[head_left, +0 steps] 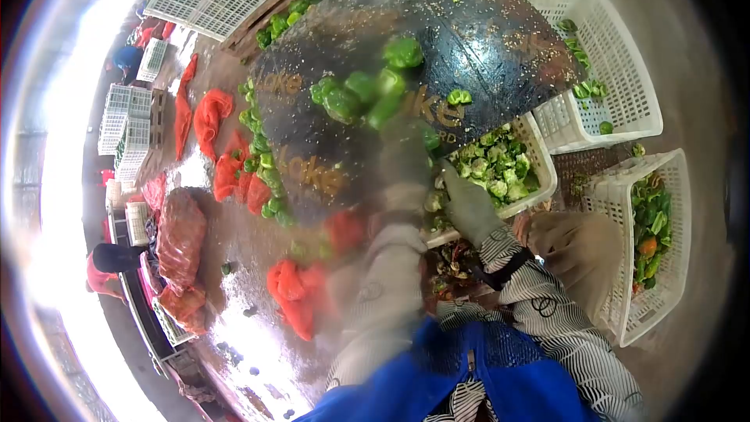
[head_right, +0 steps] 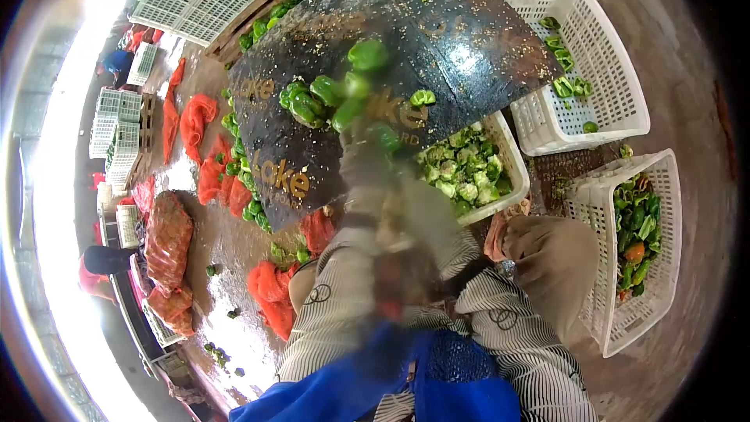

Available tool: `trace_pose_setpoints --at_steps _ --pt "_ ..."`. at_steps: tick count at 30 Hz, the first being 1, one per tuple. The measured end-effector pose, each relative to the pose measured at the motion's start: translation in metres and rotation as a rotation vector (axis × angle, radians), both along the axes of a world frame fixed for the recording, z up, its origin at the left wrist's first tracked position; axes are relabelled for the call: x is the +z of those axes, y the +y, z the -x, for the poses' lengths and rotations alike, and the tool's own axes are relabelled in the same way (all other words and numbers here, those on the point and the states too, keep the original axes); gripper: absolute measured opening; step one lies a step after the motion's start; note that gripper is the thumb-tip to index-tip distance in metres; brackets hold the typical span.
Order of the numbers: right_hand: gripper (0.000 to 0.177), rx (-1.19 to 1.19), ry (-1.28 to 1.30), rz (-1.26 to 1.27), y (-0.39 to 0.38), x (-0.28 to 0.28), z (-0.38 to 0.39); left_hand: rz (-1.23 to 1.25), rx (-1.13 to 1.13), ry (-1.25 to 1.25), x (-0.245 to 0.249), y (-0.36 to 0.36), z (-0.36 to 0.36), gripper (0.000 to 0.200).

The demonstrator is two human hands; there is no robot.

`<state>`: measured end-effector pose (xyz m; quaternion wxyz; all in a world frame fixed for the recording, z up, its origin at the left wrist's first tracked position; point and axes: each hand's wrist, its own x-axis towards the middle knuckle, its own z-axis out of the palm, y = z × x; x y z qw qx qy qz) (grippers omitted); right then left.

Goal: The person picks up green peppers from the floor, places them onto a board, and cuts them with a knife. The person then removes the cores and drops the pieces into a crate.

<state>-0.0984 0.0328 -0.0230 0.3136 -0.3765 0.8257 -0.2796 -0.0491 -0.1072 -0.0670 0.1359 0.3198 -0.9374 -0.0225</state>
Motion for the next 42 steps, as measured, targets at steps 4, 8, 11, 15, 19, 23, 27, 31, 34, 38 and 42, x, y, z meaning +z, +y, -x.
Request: trace_pose_setpoints --at_steps 4,8,11,15,19,23,27,31,34,38,42 --pt "0.07 -0.104 -0.05 0.021 -0.002 -0.006 0.029 0.149 -0.17 -0.078 0.004 -0.021 0.054 0.04" --pt "0.068 -0.19 0.034 0.183 -0.014 -0.015 0.047 -0.158 -0.025 -0.054 -0.026 -0.087 0.08 0.039" --pt "0.066 -0.281 0.058 0.304 -0.022 -0.005 0.056 0.189 -0.002 0.142 0.046 -0.099 0.066 0.046" --pt "0.061 -0.34 -0.036 0.412 -0.019 -0.008 0.059 0.074 0.111 -0.282 0.051 -0.155 0.075 0.051" --pt "0.059 -0.329 -0.202 0.348 -0.009 0.023 0.055 -0.105 0.078 -0.534 0.045 -0.17 0.087 0.061" --pt "0.061 -0.222 -0.053 0.27 -0.008 0.023 0.051 0.035 0.053 -0.306 0.053 -0.163 0.081 0.07" --pt "0.067 -0.209 -0.121 0.305 -0.007 0.022 0.036 -0.043 0.075 0.012 0.083 -0.121 0.033 0.079" --pt "0.073 -0.103 -0.312 0.057 -0.02 0.042 0.017 -0.173 -0.139 -0.081 0.05 -0.075 -0.048 0.095" --pt "0.059 -0.067 0.012 0.325 -0.021 0.017 -0.012 0.197 -0.397 -0.108 -0.003 -0.085 -0.081 0.098" --pt "0.042 0.16 0.143 0.18 -0.038 -0.019 -0.032 -0.614 0.1 -0.015 0.044 -0.06 -0.07 0.097" --pt "0.038 0.251 0.222 0.1 -0.04 -0.017 -0.043 -0.588 0.069 0.031 0.038 -0.063 -0.075 0.095"
